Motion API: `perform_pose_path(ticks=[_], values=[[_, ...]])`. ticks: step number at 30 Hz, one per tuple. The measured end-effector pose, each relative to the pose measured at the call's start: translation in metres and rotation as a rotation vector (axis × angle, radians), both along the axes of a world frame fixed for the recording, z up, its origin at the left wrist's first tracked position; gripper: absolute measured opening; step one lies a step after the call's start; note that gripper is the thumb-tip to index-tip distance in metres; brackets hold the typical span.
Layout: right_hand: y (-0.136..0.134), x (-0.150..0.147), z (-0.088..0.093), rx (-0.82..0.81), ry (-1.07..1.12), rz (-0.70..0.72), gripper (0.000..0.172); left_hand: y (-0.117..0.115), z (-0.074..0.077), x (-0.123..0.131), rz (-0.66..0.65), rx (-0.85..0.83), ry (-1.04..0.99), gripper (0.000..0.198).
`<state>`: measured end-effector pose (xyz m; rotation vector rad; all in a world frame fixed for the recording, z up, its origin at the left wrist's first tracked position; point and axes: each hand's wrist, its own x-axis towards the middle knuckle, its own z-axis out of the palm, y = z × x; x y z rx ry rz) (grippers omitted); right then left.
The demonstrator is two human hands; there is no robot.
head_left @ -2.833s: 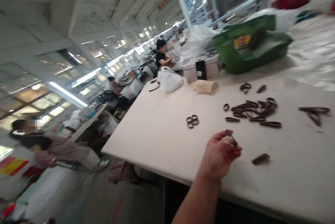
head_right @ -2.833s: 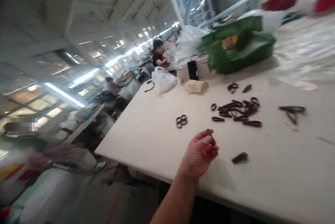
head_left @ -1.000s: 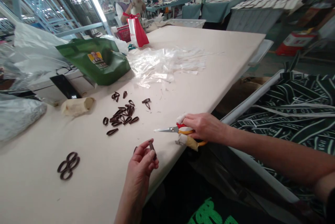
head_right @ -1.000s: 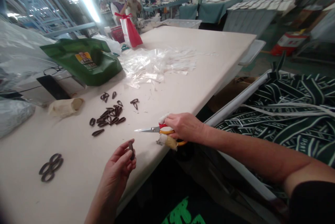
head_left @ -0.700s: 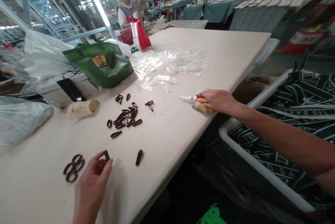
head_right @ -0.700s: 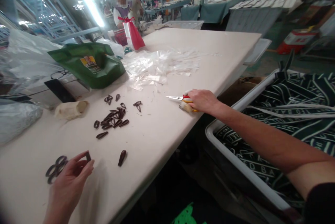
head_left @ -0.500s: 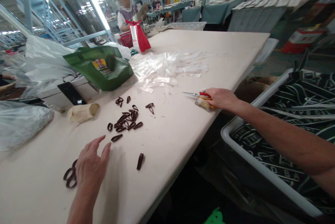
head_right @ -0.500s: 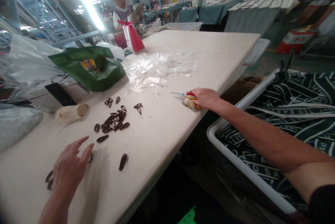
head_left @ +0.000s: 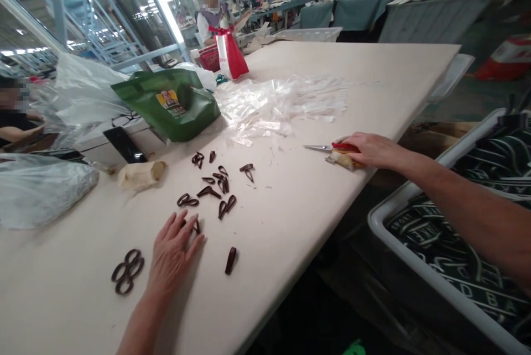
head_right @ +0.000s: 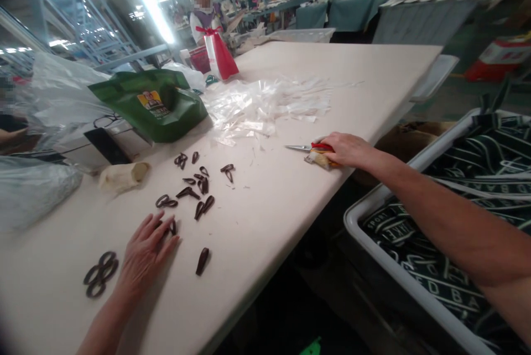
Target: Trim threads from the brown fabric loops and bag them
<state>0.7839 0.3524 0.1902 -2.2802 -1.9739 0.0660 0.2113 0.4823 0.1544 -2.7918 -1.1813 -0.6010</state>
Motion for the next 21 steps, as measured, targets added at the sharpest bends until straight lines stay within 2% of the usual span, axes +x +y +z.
perform_pose_path(ticks=[2,4,7,10,13,15,18,21], values=[[0.008,0.004,0.003,-0.021,-0.017,0.002,0.041,-0.02,0.011,-0.01,0.148,0.001,-0.062,0.047],[0.014,-0.005,0.008,0.067,-0.042,-0.002,0.041,-0.043,0.021,-0.007,0.266,-0.105,-0.148,0.042],[0.022,-0.042,0.015,0.269,-0.014,0.033,0.039,-0.075,0.027,0.018,0.256,-0.357,-0.166,0.041],[0.026,-0.101,0.018,0.3,0.108,0.171,0.036,-0.094,0.023,0.046,0.193,-0.458,-0.059,0.028],[0.027,-0.169,0.017,0.271,0.295,0.36,0.032,-0.098,0.017,0.057,0.15,-0.485,-0.056,0.021],[0.028,-0.215,0.015,0.257,0.455,0.494,0.028,-0.096,0.015,0.054,0.158,-0.55,-0.174,0.021],[0.033,-0.28,0.014,0.191,0.664,0.676,0.026,-0.092,0.015,0.036,0.245,-0.687,-0.434,0.027],[0.049,-0.338,0.011,0.034,0.819,0.757,0.028,-0.084,0.016,0.012,0.299,-0.684,-0.635,0.031]])
